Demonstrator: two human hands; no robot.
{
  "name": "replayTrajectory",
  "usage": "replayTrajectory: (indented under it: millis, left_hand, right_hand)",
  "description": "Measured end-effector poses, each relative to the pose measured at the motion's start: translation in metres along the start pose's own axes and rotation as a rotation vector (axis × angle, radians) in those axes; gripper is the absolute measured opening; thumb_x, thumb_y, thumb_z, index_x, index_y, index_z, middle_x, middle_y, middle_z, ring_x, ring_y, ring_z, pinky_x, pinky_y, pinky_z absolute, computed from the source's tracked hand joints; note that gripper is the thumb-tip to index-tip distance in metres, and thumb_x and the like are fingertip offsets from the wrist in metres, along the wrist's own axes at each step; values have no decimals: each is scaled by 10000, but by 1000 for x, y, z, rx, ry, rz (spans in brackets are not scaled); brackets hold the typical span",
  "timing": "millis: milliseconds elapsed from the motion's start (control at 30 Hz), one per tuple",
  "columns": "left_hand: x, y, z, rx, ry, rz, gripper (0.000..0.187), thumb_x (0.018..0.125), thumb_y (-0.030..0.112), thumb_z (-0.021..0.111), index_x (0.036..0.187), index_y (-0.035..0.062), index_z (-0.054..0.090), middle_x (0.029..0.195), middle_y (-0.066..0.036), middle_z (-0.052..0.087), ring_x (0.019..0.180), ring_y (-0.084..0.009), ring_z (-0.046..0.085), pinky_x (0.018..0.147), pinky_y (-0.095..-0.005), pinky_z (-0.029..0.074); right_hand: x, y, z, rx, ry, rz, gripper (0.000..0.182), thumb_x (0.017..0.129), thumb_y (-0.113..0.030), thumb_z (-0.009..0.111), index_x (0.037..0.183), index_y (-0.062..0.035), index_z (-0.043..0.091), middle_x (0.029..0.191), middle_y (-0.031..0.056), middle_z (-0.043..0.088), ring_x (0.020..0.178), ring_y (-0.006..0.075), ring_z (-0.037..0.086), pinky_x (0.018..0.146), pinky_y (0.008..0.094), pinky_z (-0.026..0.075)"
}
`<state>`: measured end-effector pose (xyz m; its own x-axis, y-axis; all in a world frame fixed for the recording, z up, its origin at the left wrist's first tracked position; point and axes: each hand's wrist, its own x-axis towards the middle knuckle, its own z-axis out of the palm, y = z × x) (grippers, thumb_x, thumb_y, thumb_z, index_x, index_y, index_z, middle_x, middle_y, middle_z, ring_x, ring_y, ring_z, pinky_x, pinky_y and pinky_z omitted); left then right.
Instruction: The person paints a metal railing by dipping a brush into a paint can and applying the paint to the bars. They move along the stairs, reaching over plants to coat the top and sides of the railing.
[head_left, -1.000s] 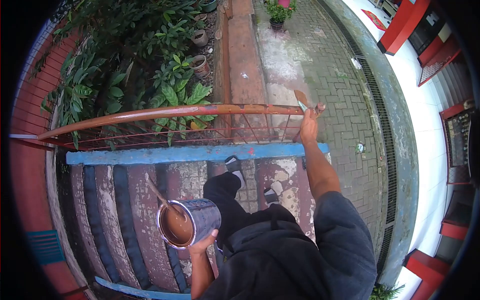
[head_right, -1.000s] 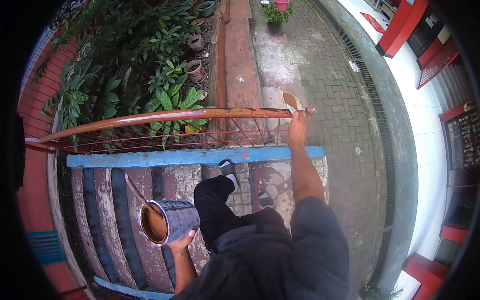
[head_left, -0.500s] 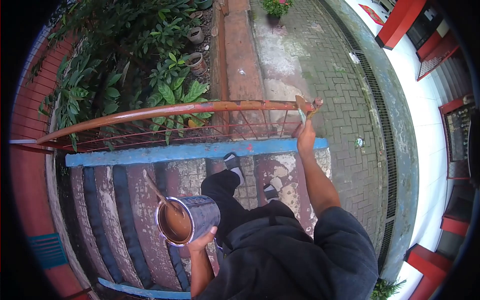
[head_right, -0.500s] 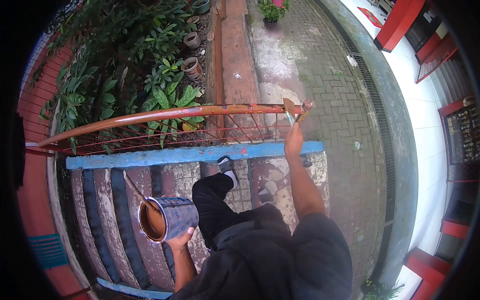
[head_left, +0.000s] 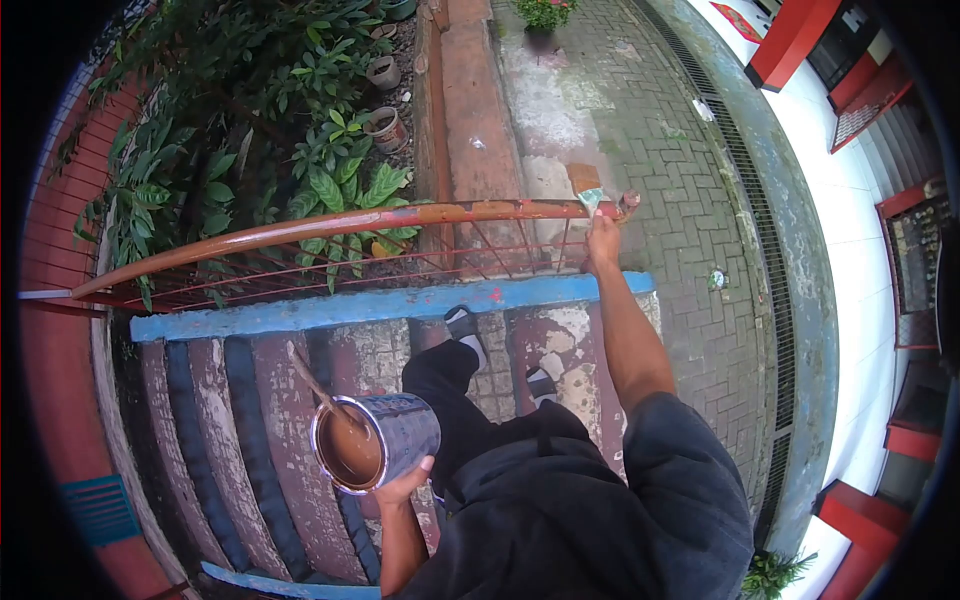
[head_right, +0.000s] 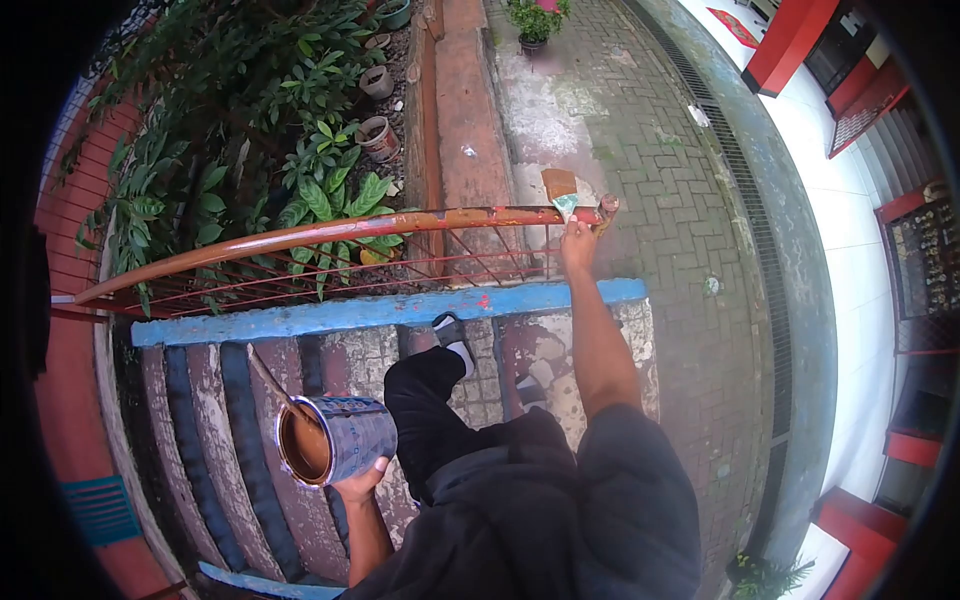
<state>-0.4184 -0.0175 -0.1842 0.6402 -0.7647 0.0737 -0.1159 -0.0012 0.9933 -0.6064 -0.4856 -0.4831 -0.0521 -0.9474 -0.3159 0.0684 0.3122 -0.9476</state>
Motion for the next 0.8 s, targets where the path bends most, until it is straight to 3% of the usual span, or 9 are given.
replayTrajectory:
  millis: [100, 167, 200, 300, 400, 533, 600, 700, 800]
  left_hand:
    - [0, 1, 2, 0, -8, -14, 1060, 720, 144, 893, 1570, -7, 278, 1452, -149, 463, 1269, -283, 540, 1036, -407, 503]
    - [-5, -8, -3, 11, -15, -22, 1057, 722, 142, 890, 1570, -8, 279, 1445, -146, 465, 1263, -279, 541, 1033, -405, 504]
    - [-5, -11, -4, 18, -25, -18, 1054, 724, 141, 888, 1571, -8, 279, 1439, -144, 467, 1257, -275, 542, 1030, -403, 505]
    - [-4, -12, -1, -4, -30, -28, 1049, 723, 136, 884, 1569, -10, 282, 1430, -139, 469, 1246, -270, 545, 1018, -398, 509]
    - [3, -11, 4, 20, -50, -8, 1052, 721, 139, 882, 1569, -11, 278, 1433, -139, 468, 1256, -272, 538, 1024, -398, 506]
    - [-2, -14, 3, -5, -35, -110, 1064, 717, 149, 884, 1571, -11, 270, 1445, -140, 457, 1278, -275, 522, 1048, -401, 491]
    - [4, -24, -2, 56, -78, 36, 1057, 718, 154, 884, 1565, -8, 273, 1456, -141, 445, 1299, -274, 507, 1066, -401, 478]
    - [5, -27, -7, 101, -154, 34, 1043, 721, 151, 882, 1558, -2, 278, 1458, -142, 438, 1302, -272, 506, 1069, -401, 477]
    - [-3, -35, -9, 104, -148, -68, 1022, 726, 156, 878, 1551, 3, 295, 1443, -142, 452, 1300, -269, 504, 1064, -403, 479]
  right_hand:
    - [-1, 41, -5, -230, 94, -117, 382, 1096, -406, 539, 890, -84, 550, 621, -31, 448, 476, 67, 403, 421, 267, 315]
    - [-21, 58, -18, 10, 84, -62, 464, 1077, -418, 559, 817, -37, 609, 658, 24, 573, 587, 139, 560, 558, 348, 443]
    - [-33, 57, -23, 6, 82, -64, 464, 1077, -418, 559, 817, -37, 609, 658, 24, 573, 587, 139, 560, 558, 348, 443]
    - [-65, 48, -47, 95, 21, 55, 451, 1070, -424, 584, 806, -58, 605, 650, 19, 571, 537, 102, 519, 496, 305, 411]
    - [-71, 40, -62, -43, 92, -141, 377, 1083, -418, 584, 896, -92, 557, 618, -39, 450, 465, 55, 378, 417, 243, 290]
    - [-35, 3, -58, 173, 55, -100, 409, 1084, -429, 572, 846, -98, 554, 620, -36, 467, 467, 58, 386, 420, 241, 284]
    - [-12, -6, -50, 144, 14, -37, 411, 1084, -440, 565, 845, -106, 548, 617, -41, 459, 461, 60, 378, 418, 245, 273]
    - [2, 23, -48, -122, 15, -85, 385, 1087, -434, 558, 875, -113, 549, 610, -50, 433, 452, 66, 362, 409, 254, 271]
    - [-35, 37, -56, 44, 6, 39, 368, 1081, -404, 574, 864, -108, 559, 608, -39, 457, 442, 73, 373, 402, 268, 282]
